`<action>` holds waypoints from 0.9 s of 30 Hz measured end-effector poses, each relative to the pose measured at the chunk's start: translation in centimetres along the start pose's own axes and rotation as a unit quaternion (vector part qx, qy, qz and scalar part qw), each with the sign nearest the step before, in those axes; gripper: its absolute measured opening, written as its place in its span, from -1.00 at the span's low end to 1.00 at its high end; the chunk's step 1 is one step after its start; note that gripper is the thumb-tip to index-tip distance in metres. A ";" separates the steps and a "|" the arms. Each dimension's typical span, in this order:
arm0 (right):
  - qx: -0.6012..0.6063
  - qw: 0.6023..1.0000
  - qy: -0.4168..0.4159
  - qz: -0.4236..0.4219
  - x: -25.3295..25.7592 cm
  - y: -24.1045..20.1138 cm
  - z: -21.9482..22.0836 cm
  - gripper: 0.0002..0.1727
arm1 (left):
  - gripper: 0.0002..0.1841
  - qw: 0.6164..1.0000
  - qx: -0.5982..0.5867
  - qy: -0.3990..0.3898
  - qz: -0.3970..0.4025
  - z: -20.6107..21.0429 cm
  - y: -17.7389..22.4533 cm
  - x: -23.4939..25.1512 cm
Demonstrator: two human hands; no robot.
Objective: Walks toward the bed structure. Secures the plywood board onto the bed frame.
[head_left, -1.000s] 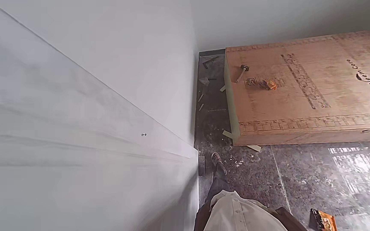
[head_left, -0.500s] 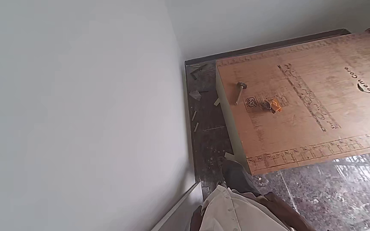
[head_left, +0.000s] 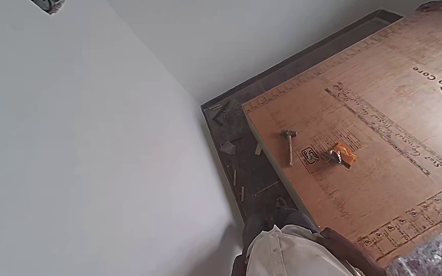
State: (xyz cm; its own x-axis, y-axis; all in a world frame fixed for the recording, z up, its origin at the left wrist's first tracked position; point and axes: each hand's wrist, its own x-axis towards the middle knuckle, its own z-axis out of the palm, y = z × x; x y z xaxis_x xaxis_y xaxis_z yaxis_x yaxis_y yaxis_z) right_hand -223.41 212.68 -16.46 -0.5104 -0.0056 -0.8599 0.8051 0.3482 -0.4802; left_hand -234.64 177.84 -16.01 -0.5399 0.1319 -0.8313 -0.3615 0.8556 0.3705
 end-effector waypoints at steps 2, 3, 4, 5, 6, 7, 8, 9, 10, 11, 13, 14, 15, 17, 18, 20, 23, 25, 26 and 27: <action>0.058 0.998 0.035 0.004 0.5 -0.8 -0.1 -0.50 | -0.56 0.994 0.102 -0.047 -0.016 -3.1 3.8 2.6; 0.087 0.995 0.047 0.019 0.7 -1.5 -0.1 -0.50 | -0.54 0.987 0.140 -0.078 -0.032 -5.2 7.0 3.2; 0.116 0.991 0.059 0.038 0.8 -2.1 0.0 -0.51 | -0.54 0.980 0.171 -0.101 -0.032 -7.0 9.6 4.0; 0.145 0.985 0.077 0.060 1.2 -2.6 0.3 -0.51 | -0.54 0.973 0.197 -0.120 -0.015 -8.6 11.6 5.2; 0.179 0.976 0.095 0.080 1.5 -2.9 0.8 -0.51 | -0.55 0.967 0.213 -0.136 0.013 -10.0 13.2 6.7; 0.211 0.966 0.114 0.095 1.8 -3.6 1.5 -0.52 | -0.56 0.960 0.228 -0.154 0.048 -11.4 14.5 8.4; 0.236 0.957 0.130 0.110 2.1 -4.5 1.9 -0.51 | -0.57 0.951 0.239 -0.176 0.088 -12.8 16.0 10.3; 0.257 0.948 0.139 0.128 2.5 -5.6 2.0 -0.51 | -0.60 0.941 0.247 -0.195 0.124 -14.1 17.6 12.2; 0.282 0.937 0.148 0.142 2.9 -7.0 2.3 -0.51 | -0.63 0.932 0.257 -0.211 0.144 -15.3 19.3 14.2; 0.313 0.925 0.163 0.145 3.5 -8.5 2.9 -0.54 | -0.66 0.923 0.270 -0.233 0.146 -16.5 21.3 16.0; 0.376 0.897 0.189 0.137 5.4 -11.8 4.8 -0.58 | -0.72 0.900 0.302 -0.286 0.129 -19.3 25.7 19.0; 0.399 0.886 0.197 0.131 6.7 -13.7 5.5 -0.57 | -0.73 0.888 0.323 -0.307 0.116 -20.6 28.2 20.5; 0.419 0.876 0.202 0.129 7.8 -15.4 6.3 -0.56 | -0.73 0.876 0.340 -0.325 0.108 -21.8 30.1 21.9; 0.479 0.843 0.200 0.143 8.6 -19.5 8.4 -0.56 | -0.72 0.850 0.371 -0.361 0.097 -24.1 31.7 24.5; 0.508 0.825 0.200 0.149 8.7 -21.5 9.1 -0.57 | -0.72 0.834 0.388 -0.379 0.098 -25.1 32.4 25.7; 0.546 0.802 0.188 0.156 8.9 -24.5 9.4 -0.57 | -0.70 0.796 0.434 -0.409 0.103 -25.8 34.2 28.0; 0.559 0.796 0.162 0.166 9.3 -27.2 9.7 -0.58 | -0.70 0.743 0.488 -0.447 0.097 -25.8 35.3 30.3; 0.565 0.793 0.150 0.174 10.0 -28.3 10.1 -0.57 | -0.72 0.737 0.483 -0.463 0.096 -26.0 35.7 31.1; 0.573 0.789 0.141 0.174 10.3 -28.7 10.4 -0.57 | -0.73 0.737 0.481 -0.467 0.089 -26.1 35.6 31.3; 0.583 0.782 0.135 0.173 10.7 -28.9 10.7 -0.56 | -0.73 0.733 0.485 -0.471 0.077 -26.1 35.6 31.6</action>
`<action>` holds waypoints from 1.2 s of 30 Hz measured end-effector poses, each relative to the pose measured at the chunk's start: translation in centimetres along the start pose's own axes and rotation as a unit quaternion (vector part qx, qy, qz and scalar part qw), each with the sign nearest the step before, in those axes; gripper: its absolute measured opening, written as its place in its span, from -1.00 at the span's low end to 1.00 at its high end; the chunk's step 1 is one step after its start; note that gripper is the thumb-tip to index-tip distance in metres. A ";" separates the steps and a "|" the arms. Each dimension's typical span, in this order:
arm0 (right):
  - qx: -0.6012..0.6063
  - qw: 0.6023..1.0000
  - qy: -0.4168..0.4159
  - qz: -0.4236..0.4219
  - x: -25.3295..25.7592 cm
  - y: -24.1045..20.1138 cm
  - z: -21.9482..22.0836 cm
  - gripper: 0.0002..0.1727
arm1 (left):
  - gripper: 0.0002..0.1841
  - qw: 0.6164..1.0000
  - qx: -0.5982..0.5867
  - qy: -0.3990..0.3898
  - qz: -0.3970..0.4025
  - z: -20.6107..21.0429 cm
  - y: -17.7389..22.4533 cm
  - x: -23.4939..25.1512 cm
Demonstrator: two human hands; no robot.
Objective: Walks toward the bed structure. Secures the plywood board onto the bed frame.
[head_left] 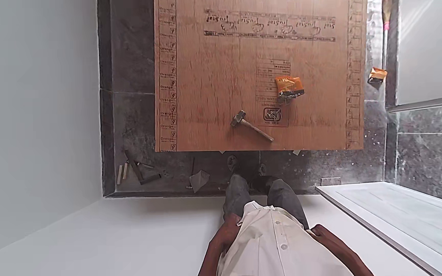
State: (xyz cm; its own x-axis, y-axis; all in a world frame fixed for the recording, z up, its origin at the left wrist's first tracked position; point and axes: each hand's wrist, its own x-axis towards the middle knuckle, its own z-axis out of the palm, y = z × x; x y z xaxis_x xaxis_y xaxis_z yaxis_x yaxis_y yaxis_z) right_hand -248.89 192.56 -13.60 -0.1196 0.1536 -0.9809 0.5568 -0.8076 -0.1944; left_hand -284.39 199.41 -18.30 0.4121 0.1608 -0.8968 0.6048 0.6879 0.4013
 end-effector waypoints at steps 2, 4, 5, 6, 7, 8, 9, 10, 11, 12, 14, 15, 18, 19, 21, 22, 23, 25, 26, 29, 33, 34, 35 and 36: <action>0.037 0.999 -0.018 0.005 0.4 1.2 1.0 -0.55 | -0.74 0.999 0.012 -0.025 -0.022 0.4 -0.9 0.2; 0.058 0.998 -0.039 0.003 1.6 2.2 1.3 -0.55 | -0.74 0.999 0.014 -0.031 -0.039 0.6 -1.5 0.5; 0.062 0.997 -0.049 0.003 2.2 2.7 1.5 -0.55 | -0.74 0.998 0.009 -0.029 -0.047 0.8 -1.9 0.4; 0.061 0.996 -0.057 0.008 2.7 3.2 1.7 -0.55 | -0.74 0.998 0.004 -0.024 -0.054 1.2 -2.2 0.2; 0.052 0.996 -0.070 0.014 3.0 3.6 1.7 -0.54 | -0.74 0.998 0.002 -0.021 -0.061 1.5 -2.4 0.0; 0.039 0.996 -0.081 0.018 3.4 3.7 1.5 -0.54 | -0.74 0.998 0.003 -0.018 -0.066 1.8 -2.5 0.0; 0.027 0.995 -0.093 0.019 3.7 3.8 1.3 -0.53 | -0.73 0.998 0.005 -0.015 -0.068 2.1 -2.5 0.0; 0.019 0.994 -0.106 0.022 3.8 4.0 1.3 -0.53 | -0.73 0.998 0.008 -0.013 -0.067 2.4 -2.6 -0.2; 0.017 0.993 -0.116 0.024 3.6 4.2 1.4 -0.53 | -0.73 0.997 0.008 -0.014 -0.069 2.7 -2.7 -0.5; 0.019 0.992 -0.121 0.021 3.7 4.3 1.3 -0.52 | -0.72 0.998 0.013 -0.011 -0.067 2.7 -2.7 -0.6; 0.039 0.992 -0.122 0.016 3.4 4.4 1.5 -0.52 | -0.73 0.997 0.023 -0.012 -0.067 2.4 -2.5 -0.6; 0.056 0.991 -0.119 0.018 3.2 4.4 1.8 -0.52 | -0.72 0.997 0.031 -0.016 -0.069 2.0 -2.5 -0.5; 0.111 0.988 -0.107 0.026 2.7 3.9 3.7 -0.54 | -0.71 0.995 0.054 -0.046 -0.066 0.2 -2.4 -0.4; 0.127 0.987 -0.098 0.025 2.8 3.4 4.5 -0.54 | -0.71 0.995 0.054 -0.054 -0.062 -0.8 -2.3 -0.4; 0.149 0.985 -0.084 0.021 3.1 2.2 5.8 -0.54 | -0.74 0.997 0.029 -0.056 -0.044 -2.8 -2.5 -0.5; 0.155 0.985 -0.078 0.024 2.9 1.6 6.7 -0.54 | -0.75 0.997 0.020 -0.059 -0.042 -3.5 -2.7 -1.0; 0.155 0.985 -0.069 0.025 2.7 0.9 7.3 -0.54 | -0.75 0.997 0.019 -0.065 -0.040 -4.5 -2.9 -1.2; 0.148 0.987 -0.053 0.027 2.6 -0.4 8.0 -0.53 | -0.75 0.996 0.027 -0.074 -0.034 -6.3 -2.7 -1.4; 0.146 0.988 -0.043 0.027 2.5 -1.0 8.3 -0.52 | -0.75 0.996 0.029 -0.072 -0.030 -6.9 -2.7 -1.5; 0.124 0.992 -0.016 0.021 3.0 -2.6 8.8 -0.51 | -0.75 0.998 0.037 -0.056 -0.021 -8.7 -2.6 -1.7; 0.108 0.993 -0.035 0.012 2.3 -3.4 9.6 -0.56 | -0.77 0.996 0.049 -0.066 -0.016 -9.7 -2.3 -2.2; 0.116 0.992 -0.040 0.004 1.6 -3.3 9.6 -0.58 | -0.77 0.997 0.037 -0.066 -0.011 -9.7 -2.4 -2.1; 0.126 0.991 -0.047 -0.009 0.8 -3.3 9.3 -0.61 | -0.78 0.998 0.020 -0.064 -0.003 -9.4 -2.7 -1.9; 0.136 0.989 -0.055 -0.026 0.0 -3.2 8.9 -0.63 | -0.78 0.998 0.006 -0.064 0.004 -9.2 -3.0 -1.6</action>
State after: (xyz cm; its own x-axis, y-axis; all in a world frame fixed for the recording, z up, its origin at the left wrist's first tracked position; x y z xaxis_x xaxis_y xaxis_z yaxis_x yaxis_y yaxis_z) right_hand -258.01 190.06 -12.90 -0.2400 0.1479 -0.9594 0.3074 -0.9259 -0.2196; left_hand -293.13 203.63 -19.78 0.5002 0.0747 -0.8627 0.6082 0.6788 0.4114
